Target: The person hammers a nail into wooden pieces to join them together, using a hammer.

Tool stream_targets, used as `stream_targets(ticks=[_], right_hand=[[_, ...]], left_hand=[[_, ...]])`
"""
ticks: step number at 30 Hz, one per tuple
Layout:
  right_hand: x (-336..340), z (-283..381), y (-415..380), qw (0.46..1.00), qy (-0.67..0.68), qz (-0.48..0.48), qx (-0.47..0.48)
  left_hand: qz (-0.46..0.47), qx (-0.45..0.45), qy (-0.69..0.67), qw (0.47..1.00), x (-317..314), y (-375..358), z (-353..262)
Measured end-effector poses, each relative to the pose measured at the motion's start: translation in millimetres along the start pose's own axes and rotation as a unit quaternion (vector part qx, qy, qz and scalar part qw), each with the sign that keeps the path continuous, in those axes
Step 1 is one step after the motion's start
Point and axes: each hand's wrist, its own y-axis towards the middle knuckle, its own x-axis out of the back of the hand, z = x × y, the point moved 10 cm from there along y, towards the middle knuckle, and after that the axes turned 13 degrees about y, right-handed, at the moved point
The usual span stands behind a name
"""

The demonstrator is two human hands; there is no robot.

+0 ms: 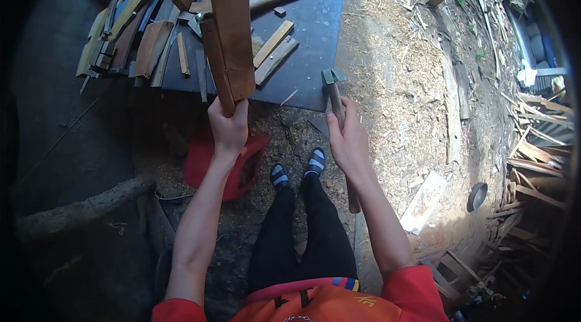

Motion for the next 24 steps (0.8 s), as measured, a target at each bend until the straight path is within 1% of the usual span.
stream_targets(ticks=[1, 2, 4, 6, 7, 10, 13, 15, 19, 22, 24], right_hand=[[-5.4, 1.0, 4.7, 0.999, -0.009, -0.018, 0.036], [-10.1, 4.0, 5.5, 0.999, -0.016, -0.018, 0.038], [-22.6, 17.9, 9.6, 0.998, -0.027, -0.011, 0.053], [-33.8, 28.4, 18.3, 0.991, -0.063, -0.028, 0.117], [-38.0, 30.1, 19.4, 0.986, -0.083, -0.038, 0.141], [-53.0, 41.6, 25.1, 0.980, -0.131, -0.043, 0.141], [-67.5, 44.9, 37.6, 0.971, -0.153, -0.063, 0.174], [-72.2, 47.6, 44.0, 0.967, -0.156, -0.076, 0.186], [-77.7, 52.6, 50.5, 0.953, -0.174, -0.082, 0.234], [-80.2, 44.7, 57.7, 0.951, -0.143, -0.076, 0.263], [-81.6, 43.2, 59.3, 0.951, -0.146, -0.071, 0.264]], left_hand=[[0.010, 0.012, 0.007, 1.000, 5.6, 0.1, 4.8], [0.021, 0.029, 0.015, 0.999, 11.3, -3.1, 4.9], [-0.008, 0.006, -0.016, 1.000, 22.9, -13.8, 8.4], [-0.043, -0.038, -0.047, 0.997, 34.5, -10.4, -0.2], [-0.040, -0.040, -0.064, 0.996, 39.5, -14.8, -2.7], [0.019, 0.034, -0.093, 0.995, 40.5, -20.3, 18.3], [0.020, 0.026, -0.132, 0.991, 42.2, -25.2, 35.0], [0.039, 0.045, -0.172, 0.983, 39.9, -32.5, 47.7], [0.055, 0.056, -0.161, 0.984, 40.8, -40.8, 61.3], [0.063, 0.060, -0.161, 0.983, 36.4, -46.8, 61.5], [0.068, 0.067, -0.167, 0.981, 31.1, -52.4, 63.1]])
